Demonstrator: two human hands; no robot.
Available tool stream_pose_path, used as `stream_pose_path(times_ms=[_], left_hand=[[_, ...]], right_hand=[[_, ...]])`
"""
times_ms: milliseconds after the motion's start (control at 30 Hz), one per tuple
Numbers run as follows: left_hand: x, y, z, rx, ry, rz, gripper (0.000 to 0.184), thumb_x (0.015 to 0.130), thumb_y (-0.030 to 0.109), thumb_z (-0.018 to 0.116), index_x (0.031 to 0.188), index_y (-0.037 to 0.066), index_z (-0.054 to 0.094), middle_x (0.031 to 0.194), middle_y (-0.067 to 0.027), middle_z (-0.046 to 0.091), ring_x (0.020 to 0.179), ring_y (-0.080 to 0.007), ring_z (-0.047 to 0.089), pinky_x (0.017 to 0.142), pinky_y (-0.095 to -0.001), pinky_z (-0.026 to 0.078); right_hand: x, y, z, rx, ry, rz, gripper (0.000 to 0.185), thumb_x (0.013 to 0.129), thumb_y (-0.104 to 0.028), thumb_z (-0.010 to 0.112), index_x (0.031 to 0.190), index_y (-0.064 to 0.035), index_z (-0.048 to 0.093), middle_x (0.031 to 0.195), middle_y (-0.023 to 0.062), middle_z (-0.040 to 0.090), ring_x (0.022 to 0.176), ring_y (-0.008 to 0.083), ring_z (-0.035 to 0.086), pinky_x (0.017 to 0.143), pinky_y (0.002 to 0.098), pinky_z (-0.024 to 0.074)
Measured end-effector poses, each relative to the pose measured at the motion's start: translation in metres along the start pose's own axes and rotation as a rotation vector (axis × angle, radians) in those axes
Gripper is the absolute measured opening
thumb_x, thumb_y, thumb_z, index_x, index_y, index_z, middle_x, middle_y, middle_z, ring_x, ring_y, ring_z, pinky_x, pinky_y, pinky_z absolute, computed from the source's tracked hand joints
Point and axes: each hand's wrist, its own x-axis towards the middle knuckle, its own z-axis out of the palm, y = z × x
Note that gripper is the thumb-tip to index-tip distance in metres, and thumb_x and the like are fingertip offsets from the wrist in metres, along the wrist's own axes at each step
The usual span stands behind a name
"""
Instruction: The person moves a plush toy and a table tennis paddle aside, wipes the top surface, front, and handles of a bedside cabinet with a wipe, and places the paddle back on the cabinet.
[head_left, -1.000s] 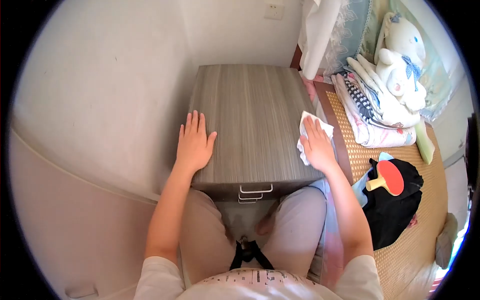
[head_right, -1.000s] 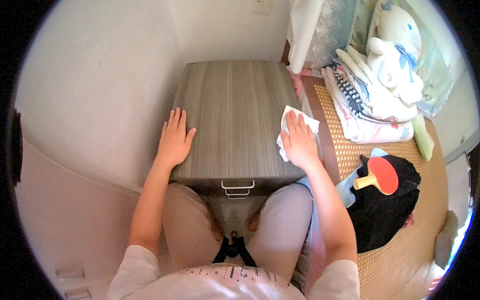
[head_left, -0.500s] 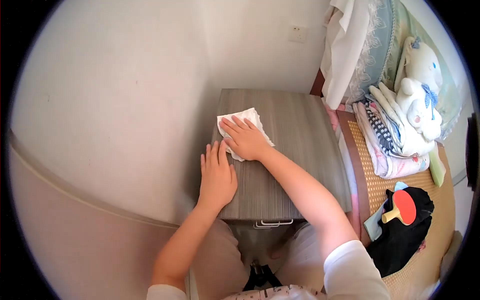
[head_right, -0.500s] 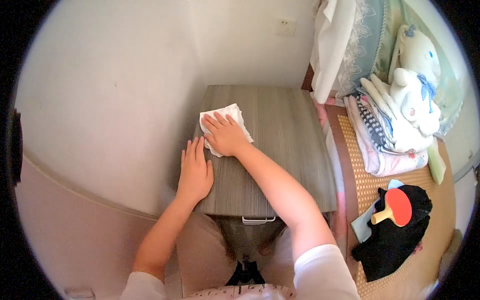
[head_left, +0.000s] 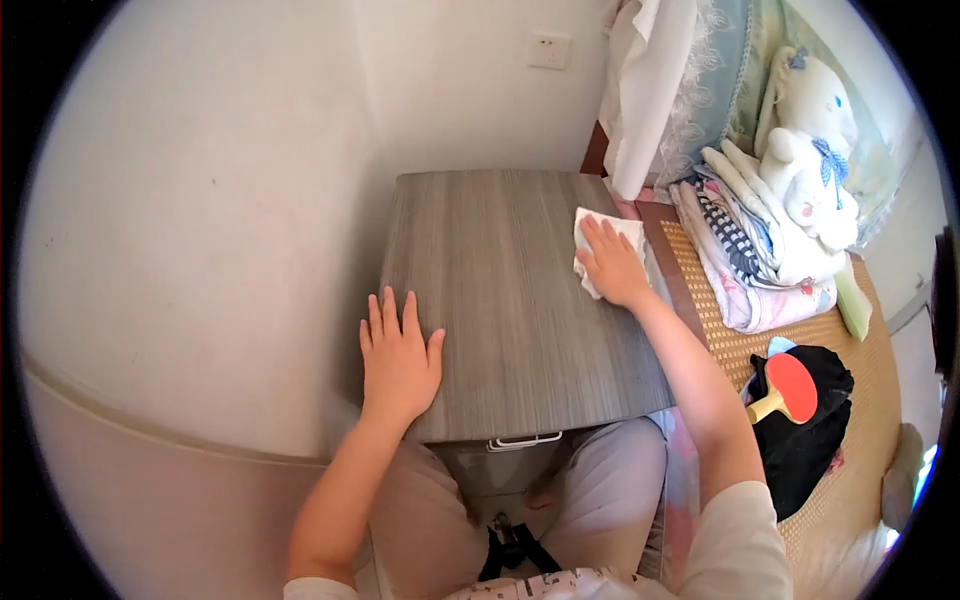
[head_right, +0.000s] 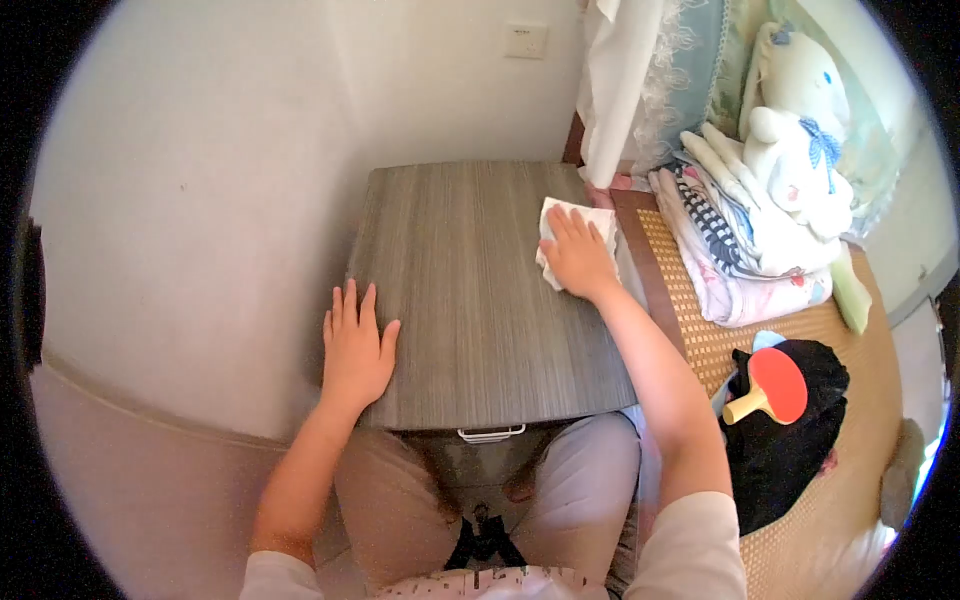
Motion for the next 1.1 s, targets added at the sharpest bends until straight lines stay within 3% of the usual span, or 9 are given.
stream_pose_path(times_ms=[233, 433, 600, 733, 833, 900, 933, 1000, 1100], left_hand=[[0.0, 0.001, 0.0, 0.017, 0.029, 0.047, 0.061, 0.099, 0.034, 0.049, 0.144, -0.004, 0.035, 0.152, -0.0303, 0.026, 0.143, -0.0463, 0.02, 0.116, -0.0556, 0.02], [0.002, 0.002, -0.002, -0.035, 0.021, 0.064, 0.061, 0.097, 0.032, 0.052, 0.142, -0.006, 0.036, 0.149, -0.0337, 0.026, 0.142, -0.0483, 0.02, 0.115, -0.0561, 0.02], [0.005, 0.002, -0.002, -0.027, 0.0, 0.065, 0.062, 0.097, 0.032, 0.053, 0.143, -0.006, 0.036, 0.148, -0.0351, 0.026, 0.142, -0.0499, 0.02, 0.114, -0.0564, 0.022], [0.005, 0.001, -0.003, -0.022, -0.001, 0.081, 0.062, 0.096, 0.031, 0.054, 0.143, -0.006, 0.035, 0.149, -0.0345, 0.026, 0.142, -0.0491, 0.02, 0.114, -0.0561, 0.022], [0.003, 0.003, -0.001, -0.043, -0.009, 0.062, 0.062, 0.096, 0.032, 0.054, 0.143, -0.005, 0.036, 0.149, -0.0332, 0.026, 0.142, -0.0483, 0.02, 0.114, -0.055, 0.023], [0.004, 0.0, -0.002, -0.048, 0.02, 0.061, 0.062, 0.097, 0.033, 0.054, 0.143, -0.004, 0.036, 0.15, -0.0318, 0.025, 0.142, -0.0475, 0.021, 0.114, -0.0538, 0.024], [0.005, -0.001, -0.002, -0.06, 0.026, 0.072, 0.062, 0.097, 0.033, 0.054, 0.143, -0.004, 0.036, 0.15, -0.0318, 0.025, 0.142, -0.0475, 0.021, 0.114, -0.0538, 0.024], [0.003, -0.003, 0.0, -0.078, 0.024, 0.062, 0.063, 0.097, 0.035, 0.054, 0.143, -0.003, 0.036, 0.151, -0.0308, 0.025, 0.143, -0.0463, 0.021, 0.113, -0.053, 0.025], [0.001, -0.003, 0.0, -0.083, 0.035, 0.053, 0.063, 0.097, 0.038, 0.054, 0.144, -0.001, 0.037, 0.151, -0.0296, 0.027, 0.143, -0.0444, 0.022, 0.114, -0.0527, 0.025]], right_hand=[[0.045, 0.027, 0.016, -0.009, 0.056, -0.058, 0.057, 0.1, -0.041, 0.038, 0.15, -0.0115, 0.034, 0.157, 0.0078, 0.032, 0.144, 0.0304, 0.03, 0.116, 0.0492, 0.0242], [0.149, 0.023, 0.048, -0.075, 0.09, 0.247, 0.066, 0.099, -0.048, 0.037, 0.149, -0.0056, 0.031, 0.156, 0.0121, 0.032, 0.144, 0.0355, 0.028, 0.114, 0.057, 0.0223], [0.176, -0.13, 0.04, -0.029, -0.096, -0.158, 0.07, 0.1, -0.051, 0.033, 0.148, -0.001, 0.029, 0.156, 0.021, 0.027, 0.143, 0.0385, 0.027, 0.114, 0.0534, 0.0258], [0.195, -0.228, 0.058, 0.063, -0.136, -0.242, 0.065, 0.102, -0.047, 0.028, 0.154, -0.0084, 0.022, 0.162, 0.007, 0.018, 0.149, 0.0294, 0.017, 0.119, 0.0481, 0.0157], [0.188, -0.251, 0.063, 0.061, -0.099, -0.301, 0.063, 0.101, -0.047, 0.029, 0.153, -0.0117, 0.026, 0.161, 0.0039, 0.023, 0.149, 0.0282, 0.018, 0.119, 0.0474, 0.0159], [0.172, -0.253, 0.056, -0.038, -0.161, -0.592, 0.062, 0.1, -0.049, 0.032, 0.151, -0.0132, 0.033, 0.158, 0.0042, 0.03, 0.148, 0.0294, 0.021, 0.118, 0.0484, 0.0192], [0.162, -0.243, 0.052, -0.053, -0.159, -0.583, 0.062, 0.1, -0.049, 0.032, 0.151, -0.0132, 0.033, 0.158, 0.0042, 0.03, 0.148, 0.0294, 0.021, 0.118, 0.0484, 0.0192], [0.138, -0.213, 0.046, 0.241, -0.103, -0.66, 0.06, 0.099, -0.05, 0.035, 0.148, -0.0147, 0.04, 0.154, 0.0058, 0.037, 0.145, 0.0313, 0.027, 0.116, 0.0493, 0.0235], [0.118, -0.136, 0.031, 0.111, -0.041, -0.394, 0.058, 0.098, -0.051, 0.04, 0.145, -0.0173, 0.043, 0.154, 0.0072, 0.037, 0.14, 0.0359, 0.035, 0.112, 0.0511, 0.0305]])
